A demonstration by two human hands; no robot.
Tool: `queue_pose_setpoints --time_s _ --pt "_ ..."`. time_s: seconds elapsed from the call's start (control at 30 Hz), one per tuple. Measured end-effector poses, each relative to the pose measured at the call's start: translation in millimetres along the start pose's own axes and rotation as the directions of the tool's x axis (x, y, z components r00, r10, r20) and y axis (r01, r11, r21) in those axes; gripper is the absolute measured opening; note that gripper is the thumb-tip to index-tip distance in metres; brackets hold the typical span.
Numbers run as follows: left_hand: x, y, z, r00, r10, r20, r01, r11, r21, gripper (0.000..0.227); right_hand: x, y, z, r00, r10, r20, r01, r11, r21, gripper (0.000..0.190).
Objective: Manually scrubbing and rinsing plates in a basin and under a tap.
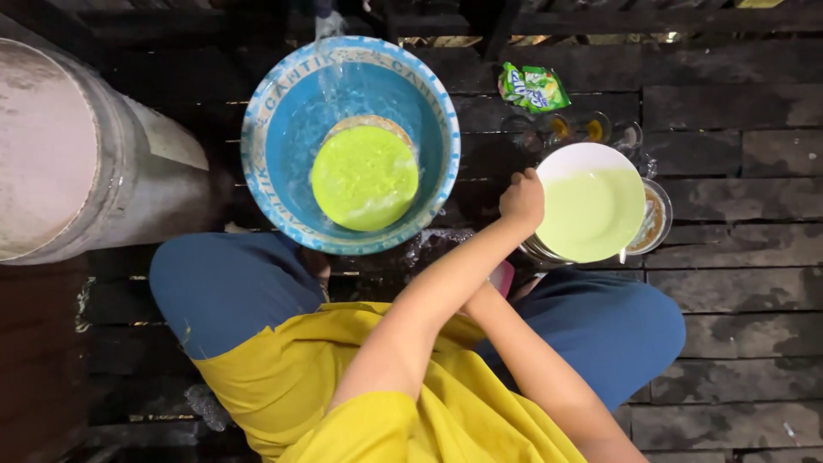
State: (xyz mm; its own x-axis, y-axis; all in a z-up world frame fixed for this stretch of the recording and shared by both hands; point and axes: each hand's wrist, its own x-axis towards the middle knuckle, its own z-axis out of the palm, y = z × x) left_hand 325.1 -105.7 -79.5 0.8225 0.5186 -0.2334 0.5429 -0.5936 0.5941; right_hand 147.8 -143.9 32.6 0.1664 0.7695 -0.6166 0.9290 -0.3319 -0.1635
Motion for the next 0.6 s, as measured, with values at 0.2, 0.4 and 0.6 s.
queue_pose_setpoints --time_s 0.2,0.4,0.6 --pt "-8.8 15.8 -36.7 0.993 -0.12 0.01 0.12 0.988 -0.099 0.045 -1.1 3.9 1.7 1.0 0.009 0.002 -0.009 1.0 0.003 0.034" --pt "-37.5 35.4 -76.1 0.975 -0.201 0.096 0.218 0.947 -0.236 0.058 -6.6 23.4 24.4 1.0 0.023 0.018 -0.023 1.0 0.001 0.035" --pt "-44.7 39.6 -82.8 0.956 -0.278 0.092 0.293 0.915 -0.278 0.055 -59.6 106.2 43.1 0.999 0.022 0.033 -0.022 1.0 -0.013 0.037"
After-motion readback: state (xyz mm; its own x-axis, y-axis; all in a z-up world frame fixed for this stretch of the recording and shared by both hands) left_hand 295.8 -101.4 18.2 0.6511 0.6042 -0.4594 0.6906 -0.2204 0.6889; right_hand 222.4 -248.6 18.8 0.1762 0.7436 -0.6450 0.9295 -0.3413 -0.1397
